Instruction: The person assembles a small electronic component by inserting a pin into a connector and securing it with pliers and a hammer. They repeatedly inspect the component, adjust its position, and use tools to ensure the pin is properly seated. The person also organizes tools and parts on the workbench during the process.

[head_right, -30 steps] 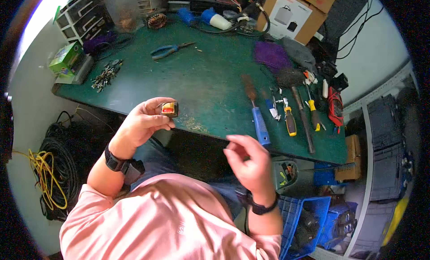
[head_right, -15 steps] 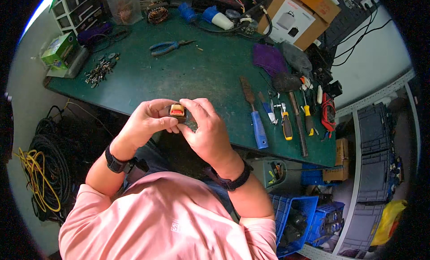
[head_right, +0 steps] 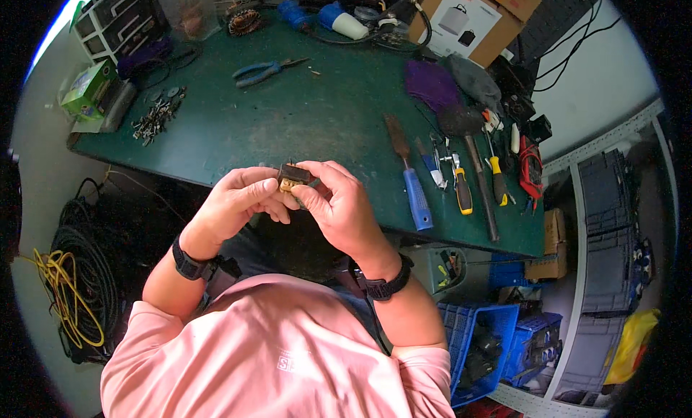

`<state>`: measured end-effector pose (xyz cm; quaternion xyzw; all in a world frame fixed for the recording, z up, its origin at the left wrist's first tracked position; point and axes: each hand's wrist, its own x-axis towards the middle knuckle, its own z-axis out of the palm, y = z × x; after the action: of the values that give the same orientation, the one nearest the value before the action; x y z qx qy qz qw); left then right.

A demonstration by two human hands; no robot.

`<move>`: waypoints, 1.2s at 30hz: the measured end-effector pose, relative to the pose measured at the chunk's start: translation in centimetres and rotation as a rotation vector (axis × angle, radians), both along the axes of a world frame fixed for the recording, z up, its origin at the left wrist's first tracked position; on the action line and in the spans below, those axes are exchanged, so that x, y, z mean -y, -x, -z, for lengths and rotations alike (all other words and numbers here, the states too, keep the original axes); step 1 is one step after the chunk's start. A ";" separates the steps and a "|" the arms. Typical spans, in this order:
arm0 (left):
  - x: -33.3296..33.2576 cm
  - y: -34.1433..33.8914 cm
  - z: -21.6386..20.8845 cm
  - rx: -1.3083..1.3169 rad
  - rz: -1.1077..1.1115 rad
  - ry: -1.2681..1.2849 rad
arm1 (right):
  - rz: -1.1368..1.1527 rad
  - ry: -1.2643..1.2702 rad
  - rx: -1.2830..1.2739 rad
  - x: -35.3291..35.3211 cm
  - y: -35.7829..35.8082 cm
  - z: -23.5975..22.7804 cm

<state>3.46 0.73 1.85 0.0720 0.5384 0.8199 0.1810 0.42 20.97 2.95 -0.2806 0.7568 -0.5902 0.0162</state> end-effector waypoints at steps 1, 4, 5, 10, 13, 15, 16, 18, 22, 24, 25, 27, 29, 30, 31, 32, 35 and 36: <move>-0.1 0.0 0.0 -0.029 -0.013 0.063 | -0.001 0.001 0.034 0.0 -0.1 -0.1; -0.5 0.0 0.2 -0.133 -0.066 0.265 | -0.010 0.050 0.193 0.0 -0.3 -0.2; -0.7 0.1 0.7 -0.179 -0.091 0.343 | -0.014 0.052 0.222 0.0 -0.4 -0.2; -1.4 0.1 0.7 -0.181 -0.180 0.534 | 0.021 0.233 0.287 0.5 -0.6 0.6; -1.5 0.0 1.0 -0.181 -0.216 0.552 | -0.003 0.224 0.332 0.3 -0.4 0.7; -1.7 -0.1 1.0 -0.186 -0.241 0.573 | 0.003 0.183 0.339 0.1 -0.1 0.8; -1.9 -0.2 0.9 -0.188 -0.255 0.586 | 0.006 0.163 0.342 0.1 -0.1 0.9; -2.2 -0.3 0.4 -0.191 -0.281 0.610 | 0.009 0.171 0.351 0.1 0.0 0.7; -2.7 -0.3 -0.7 -0.167 -0.279 0.702 | 0.021 0.196 0.397 -0.1 0.2 0.9; -2.8 -0.3 -0.7 -0.167 -0.283 0.708 | 0.002 0.229 0.476 -0.2 0.5 1.1; -2.8 -0.2 -0.6 -0.173 -0.274 0.650 | -0.007 0.246 0.516 -0.3 0.7 1.1; -2.6 -0.2 -0.3 -0.184 -0.255 0.534 | -0.021 0.297 0.613 -0.6 0.8 1.0; -2.4 -0.2 -0.3 -0.169 -0.221 0.490 | -0.058 0.380 0.721 -0.9 1.1 1.1; -2.2 -0.1 -0.4 -0.164 -0.204 0.467 | -0.086 0.437 0.777 -1.0 1.2 1.1; -2.0 0.0 -0.1 -0.206 -0.240 0.472 | -0.115 0.494 0.833 -1.2 1.3 1.1; -1.6 0.2 0.4 -0.248 -0.277 0.478 | -0.127 0.503 0.848 -1.4 1.4 1.1; -0.9 0.4 0.3 -0.328 -0.346 0.536 | -0.142 0.512 0.886 -1.5 1.4 0.9; -0.9 0.3 -0.3 -0.370 -0.335 0.572 | -0.126 0.500 0.894 -1.5 1.2 0.8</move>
<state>3.13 1.67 2.19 0.0765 0.7734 0.6278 -0.0430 -0.81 22.44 2.15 -0.0413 0.4934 -0.8132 0.3060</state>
